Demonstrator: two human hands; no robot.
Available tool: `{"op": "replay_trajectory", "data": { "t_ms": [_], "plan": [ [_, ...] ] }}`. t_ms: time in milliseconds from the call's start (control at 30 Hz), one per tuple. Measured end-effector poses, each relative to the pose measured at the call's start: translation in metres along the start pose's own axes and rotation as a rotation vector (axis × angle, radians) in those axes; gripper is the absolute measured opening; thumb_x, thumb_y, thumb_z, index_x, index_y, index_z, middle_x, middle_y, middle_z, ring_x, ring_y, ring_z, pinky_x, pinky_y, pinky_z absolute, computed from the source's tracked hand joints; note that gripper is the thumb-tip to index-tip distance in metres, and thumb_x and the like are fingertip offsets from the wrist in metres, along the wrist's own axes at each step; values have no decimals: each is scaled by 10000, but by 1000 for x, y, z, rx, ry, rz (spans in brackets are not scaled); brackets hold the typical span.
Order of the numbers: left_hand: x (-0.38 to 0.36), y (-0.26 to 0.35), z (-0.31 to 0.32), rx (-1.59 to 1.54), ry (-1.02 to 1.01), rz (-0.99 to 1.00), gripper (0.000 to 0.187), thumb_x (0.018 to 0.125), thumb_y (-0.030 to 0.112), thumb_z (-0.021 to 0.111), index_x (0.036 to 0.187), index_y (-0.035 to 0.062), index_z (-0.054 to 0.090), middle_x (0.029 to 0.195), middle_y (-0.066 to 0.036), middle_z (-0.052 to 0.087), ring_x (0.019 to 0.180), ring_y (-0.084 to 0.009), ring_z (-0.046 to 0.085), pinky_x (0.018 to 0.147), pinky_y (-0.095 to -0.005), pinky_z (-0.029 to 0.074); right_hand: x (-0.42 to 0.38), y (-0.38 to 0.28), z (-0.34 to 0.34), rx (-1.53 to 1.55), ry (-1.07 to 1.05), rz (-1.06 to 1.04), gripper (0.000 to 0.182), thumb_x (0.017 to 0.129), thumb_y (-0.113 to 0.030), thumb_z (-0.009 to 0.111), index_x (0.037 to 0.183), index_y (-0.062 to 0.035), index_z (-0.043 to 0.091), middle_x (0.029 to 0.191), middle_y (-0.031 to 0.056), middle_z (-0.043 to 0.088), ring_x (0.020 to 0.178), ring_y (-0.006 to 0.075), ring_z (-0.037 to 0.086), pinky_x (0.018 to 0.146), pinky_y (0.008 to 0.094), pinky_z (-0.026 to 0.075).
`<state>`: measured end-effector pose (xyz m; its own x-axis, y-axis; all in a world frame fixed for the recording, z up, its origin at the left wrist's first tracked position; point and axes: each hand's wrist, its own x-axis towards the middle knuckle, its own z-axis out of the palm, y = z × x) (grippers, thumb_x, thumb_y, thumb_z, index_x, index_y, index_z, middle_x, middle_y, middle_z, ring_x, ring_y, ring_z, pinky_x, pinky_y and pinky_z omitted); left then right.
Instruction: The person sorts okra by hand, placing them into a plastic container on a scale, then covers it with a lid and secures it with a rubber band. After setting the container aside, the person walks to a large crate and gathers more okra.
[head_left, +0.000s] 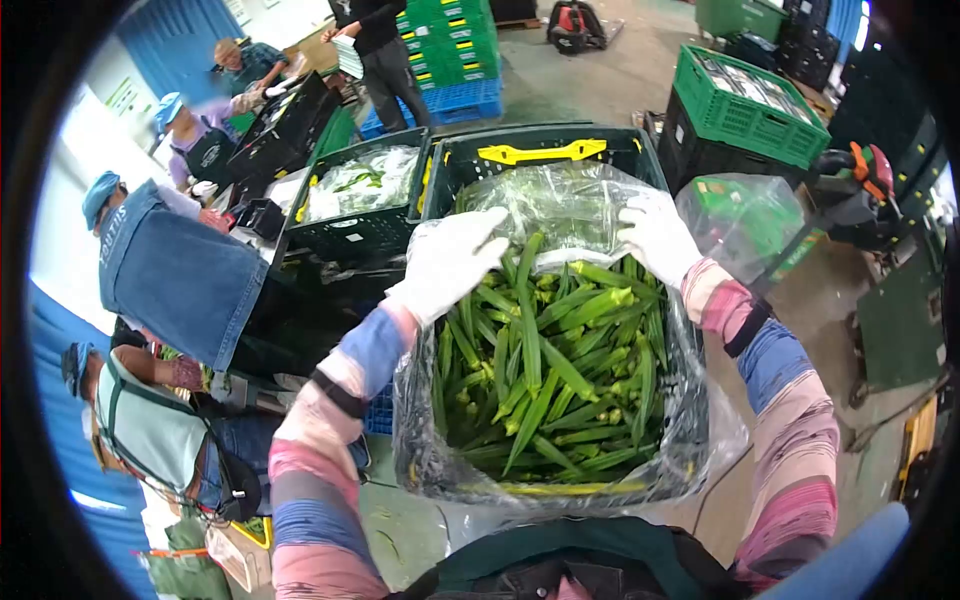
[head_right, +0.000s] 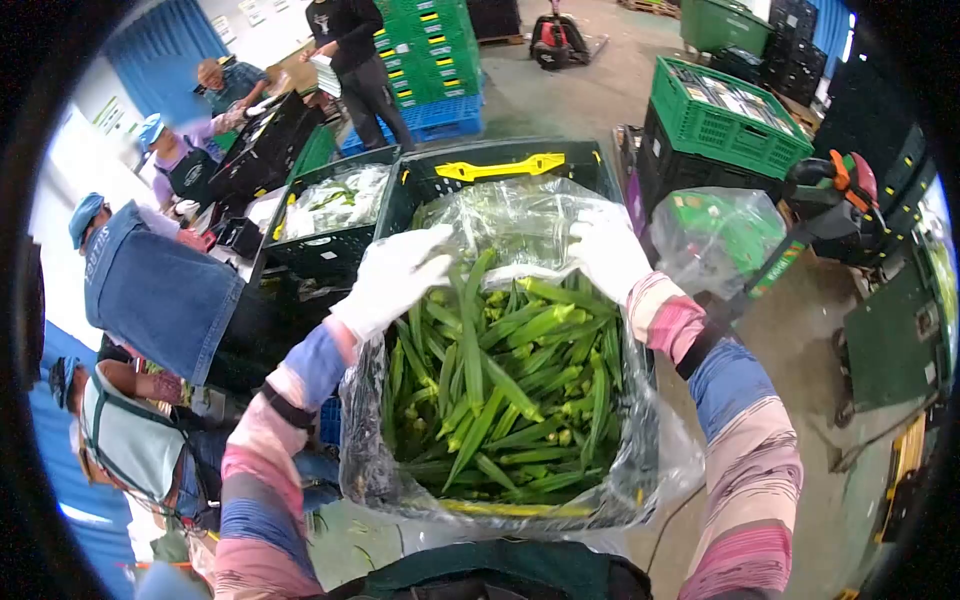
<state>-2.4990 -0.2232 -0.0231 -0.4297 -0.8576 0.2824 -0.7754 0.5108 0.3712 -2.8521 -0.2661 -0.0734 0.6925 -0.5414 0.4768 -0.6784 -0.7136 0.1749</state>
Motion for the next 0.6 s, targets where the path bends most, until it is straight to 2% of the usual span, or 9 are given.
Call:
{"op": "replay_trajectory", "data": {
  "t_ms": [67,100,133,233,300,367,433,567,600],
  "plan": [
    [24,22,30,-28,-127,-161,550,944,454,608,1350,84,586,1300,-183,617,1226,-333,560,1041,-392,439,11,-5,-4,16,-250,166,104,777,-202,634,854,-162,692,909,68,685,1014,308,615,947,430,458],
    [31,24,50,121,-175,-143,485,925,418,624,1272,78,626,1201,-174,648,1176,-348,568,995,-412,461,15,-3,-7,14,-378,237,108,797,-223,620,849,-168,698,847,59,690,949,308,640,925,422,472],
    [34,34,55,213,-189,-132,429,911,381,632,1213,76,643,1143,-162,654,1135,-349,574,966,-422,468,10,-3,-7,159,11,310,172,869,-255,582,842,-143,710,791,98,695,814,329,676,829,399,521],
    [24,49,61,179,-16,-72,248,863,222,657,1060,72,671,973,-134,653,984,-340,606,875,-428,496,19,21,-21,512,-42,662,218,921,-274,552,908,-129,714,863,126,708,828,348,685,756,395,544],
    [14,61,52,2,57,-76,222,856,167,665,1055,69,674,953,-138,652,954,-339,621,858,-413,507,23,41,-21,625,94,640,237,940,-245,570,1005,-67,711,882,143,713,796,307,702,721,375,544],
    [4,95,27,-382,-156,-271,209,912,174,682,1079,48,678,1028,-98,692,1022,-193,656,910,-328,514,30,65,-5,489,245,542,239,933,-247,585,1005,-60,716,914,149,705,853,303,695,771,370,534],
    [4,115,1,-676,-568,-314,316,954,238,678,1204,45,664,1124,-87,700,1077,-157,637,954,-310,498,46,75,-19,597,244,691,225,916,-209,592,1010,-51,721,941,149,704,939,310,677,824,381,520],
    [18,139,-29,-633,-614,-181,459,970,312,645,1329,29,597,1210,-133,679,1093,-207,636,981,-325,484,73,139,-11,350,420,594,241,921,-165,572,1040,-32,734,985,175,722,935,333,684,820,354,524],
    [22,138,-23,-708,-577,-171,473,975,321,636,1339,24,585,1244,-135,665,1106,-212,633,989,-329,481,82,151,-15,546,412,681,253,942,-174,569,1048,-15,734,959,177,731,894,304,700,815,351,529]
  ]
}}
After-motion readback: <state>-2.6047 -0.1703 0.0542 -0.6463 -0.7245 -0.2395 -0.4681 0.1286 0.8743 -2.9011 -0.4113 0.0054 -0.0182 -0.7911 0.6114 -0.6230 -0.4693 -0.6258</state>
